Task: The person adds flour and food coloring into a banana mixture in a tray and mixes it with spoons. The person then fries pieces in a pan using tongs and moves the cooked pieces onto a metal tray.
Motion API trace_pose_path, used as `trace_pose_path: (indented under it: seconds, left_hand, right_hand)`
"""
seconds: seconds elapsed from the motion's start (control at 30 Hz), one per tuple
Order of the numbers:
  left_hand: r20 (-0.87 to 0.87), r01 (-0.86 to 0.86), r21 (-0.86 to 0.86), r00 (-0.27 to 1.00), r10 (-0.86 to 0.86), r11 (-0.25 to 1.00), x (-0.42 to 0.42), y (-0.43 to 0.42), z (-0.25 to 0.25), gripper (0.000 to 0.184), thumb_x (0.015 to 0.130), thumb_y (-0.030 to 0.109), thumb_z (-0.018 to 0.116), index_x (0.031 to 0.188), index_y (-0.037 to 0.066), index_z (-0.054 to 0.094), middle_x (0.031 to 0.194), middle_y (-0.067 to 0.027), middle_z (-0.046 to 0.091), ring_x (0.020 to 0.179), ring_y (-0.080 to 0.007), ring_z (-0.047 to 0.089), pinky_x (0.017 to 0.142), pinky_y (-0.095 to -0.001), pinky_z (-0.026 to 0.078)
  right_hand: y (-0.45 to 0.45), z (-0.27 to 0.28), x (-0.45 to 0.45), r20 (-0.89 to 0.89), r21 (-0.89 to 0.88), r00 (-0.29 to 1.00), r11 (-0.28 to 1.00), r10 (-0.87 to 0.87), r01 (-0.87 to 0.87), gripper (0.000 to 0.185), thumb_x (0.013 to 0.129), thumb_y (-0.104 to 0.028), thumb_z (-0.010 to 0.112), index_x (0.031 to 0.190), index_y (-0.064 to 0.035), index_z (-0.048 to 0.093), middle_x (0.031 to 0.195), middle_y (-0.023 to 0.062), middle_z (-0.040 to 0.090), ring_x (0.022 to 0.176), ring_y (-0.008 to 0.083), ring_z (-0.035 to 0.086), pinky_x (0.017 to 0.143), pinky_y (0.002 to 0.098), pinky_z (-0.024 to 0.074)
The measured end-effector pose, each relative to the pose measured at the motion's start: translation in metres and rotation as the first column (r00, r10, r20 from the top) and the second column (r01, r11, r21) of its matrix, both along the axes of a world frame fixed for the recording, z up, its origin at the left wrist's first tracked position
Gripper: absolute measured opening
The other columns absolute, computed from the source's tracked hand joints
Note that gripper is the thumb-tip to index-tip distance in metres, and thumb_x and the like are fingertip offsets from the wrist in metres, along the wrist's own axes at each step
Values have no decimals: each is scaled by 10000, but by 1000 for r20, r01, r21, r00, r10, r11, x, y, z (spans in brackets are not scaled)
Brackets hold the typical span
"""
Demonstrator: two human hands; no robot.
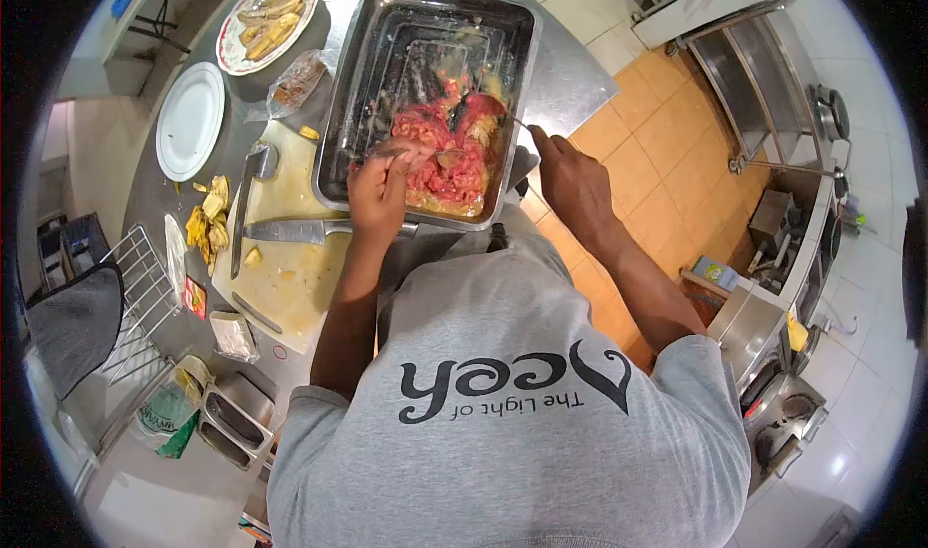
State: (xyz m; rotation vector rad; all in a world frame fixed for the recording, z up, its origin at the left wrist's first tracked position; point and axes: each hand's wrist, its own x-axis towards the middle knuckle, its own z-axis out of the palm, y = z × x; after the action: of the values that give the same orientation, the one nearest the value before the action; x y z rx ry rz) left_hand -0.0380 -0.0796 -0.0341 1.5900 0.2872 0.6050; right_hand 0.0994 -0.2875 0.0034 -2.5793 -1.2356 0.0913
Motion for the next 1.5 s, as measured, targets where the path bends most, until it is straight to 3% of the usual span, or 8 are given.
trace_pose_path:
  seconds: [0.27, 0.57, 0.67, 0.87, 1.1, 1.3, 1.43, 1.5]
  left_hand:
    - [133, -372, -52, 917, 376, 927, -28, 31, -18, 159, 934, -8, 387, 947, -98, 517, 1021, -200, 576, 939, -266, 607, 842, -363, 519]
    - [158, -327, 86, 937, 311, 941, -30, 28, -48, 178, 944, 5, 357, 1023, -101, 475, 1065, -211, 555, 989, -295, 590, 878, -411, 505]
    - [173, -326, 49, 934, 313, 944, -27, 26, -44, 174, 943, -1, 358, 1021, -99, 480, 1065, -208, 562, 985, -290, 592, 878, -405, 504]
    - [96, -280, 10, 956, 278, 960, -23, 36, -32, 122, 915, 3, 458, 991, -58, 532, 1029, -132, 567, 910, -183, 588, 818, -307, 510]
    - [-196, -257, 453, 905, 376, 854, -52, 72, -5, 128, 843, 160, 649, 921, 59, 631, 938, -47, 598, 914, -164, 552, 825, -291, 422]
    - [-482, -115, 440, 806, 343, 890, -80, 125, -22, 223, 865, 207, 625, 957, 6, 657, 929, -111, 636, 880, -203, 576, 801, -323, 449]
    - [-405, 48, 817, 758, 512, 574, -55, 78, 16, 241, 835, 241, 632, 982, 50, 650, 985, -125, 611, 935, -271, 551, 797, -379, 444]
    - [-13, -130, 933, 919, 393, 335, -40, 58, 8, 203, 821, 202, 632, 965, 61, 653, 990, -138, 609, 947, -294, 552, 828, -394, 431]
  right_hand:
    - [-8, 2, -38, -340, 35, 939, 997, -57, 74, 265, 813, -39, 483, 1057, -4, 580, 719, 205, 610, 640, 384, 591, 577, 460, 471]
    - [-8, -8, -60, -696, 159, 718, 975, 1, 152, 302, 854, -20, 435, 1129, -8, 559, 876, 230, 614, 803, 350, 615, 680, 382, 470]
    - [-7, -9, -76, -544, 336, 831, 937, 113, 93, 302, 860, -27, 447, 1139, -41, 562, 941, 216, 612, 843, 364, 603, 702, 389, 475]
    - [-14, -6, -68, -397, 163, 915, 987, 66, 0, 313, 852, -59, 499, 1161, -82, 545, 976, 182, 613, 828, 363, 597, 690, 430, 482]
    - [-7, -11, -48, -345, 270, 937, 949, -60, 161, 383, 855, -184, 558, 1223, -110, 482, 851, 130, 570, 744, 333, 583, 647, 417, 476]
    - [-68, -10, -71, -352, 394, 892, 819, -285, 417, 506, 840, -282, 603, 1281, -96, 442, 1136, 175, 485, 1038, 359, 490, 850, 410, 436]
    - [-142, -33, -101, -451, 354, 791, 730, -414, 584, 469, 847, -324, 585, 1244, -94, 487, 1211, 156, 439, 1079, 354, 473, 893, 418, 427]
    - [-184, -46, -115, -469, 361, 769, 700, -435, 616, 441, 858, -297, 587, 1228, -73, 501, 1220, 177, 439, 1129, 348, 461, 932, 394, 410]
